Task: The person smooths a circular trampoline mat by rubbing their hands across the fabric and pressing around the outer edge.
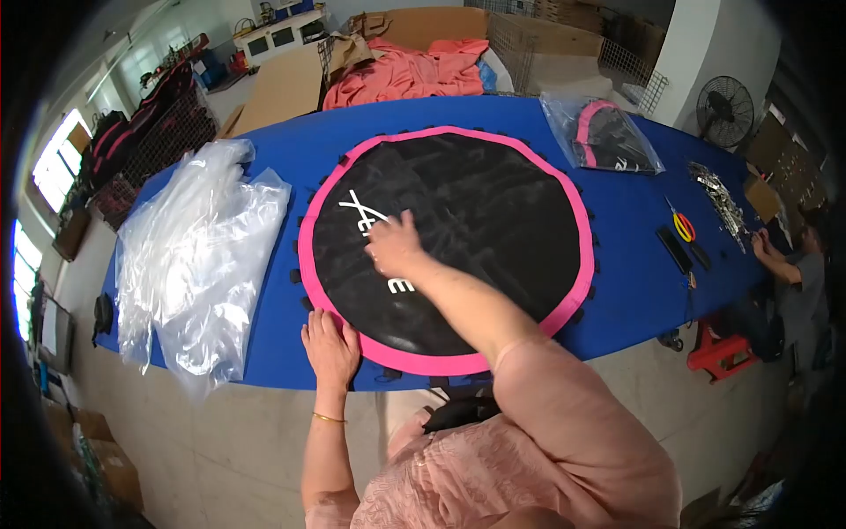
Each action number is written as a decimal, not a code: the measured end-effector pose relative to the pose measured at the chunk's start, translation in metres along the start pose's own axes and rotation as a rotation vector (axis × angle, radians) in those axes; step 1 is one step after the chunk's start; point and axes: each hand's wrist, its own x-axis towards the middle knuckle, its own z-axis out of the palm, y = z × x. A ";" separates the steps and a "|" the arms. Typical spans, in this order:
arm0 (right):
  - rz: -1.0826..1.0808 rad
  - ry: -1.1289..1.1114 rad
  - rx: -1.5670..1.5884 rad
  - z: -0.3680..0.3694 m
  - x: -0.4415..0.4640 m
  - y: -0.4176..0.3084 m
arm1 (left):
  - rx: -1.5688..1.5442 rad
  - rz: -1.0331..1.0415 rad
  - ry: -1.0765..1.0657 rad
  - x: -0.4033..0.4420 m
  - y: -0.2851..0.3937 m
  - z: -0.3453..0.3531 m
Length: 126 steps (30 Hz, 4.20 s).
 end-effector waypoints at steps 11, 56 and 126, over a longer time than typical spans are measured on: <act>0.645 -0.182 -0.199 -0.036 -0.171 0.231 | -0.062 -0.079 -0.175 0.007 0.001 -0.005; -0.303 -0.222 0.282 -0.111 -0.278 0.035 | -0.025 -0.040 -0.013 0.006 0.010 -0.010; 0.206 0.091 0.027 -0.064 -0.281 0.088 | 0.002 -0.089 -0.153 0.005 0.006 -0.011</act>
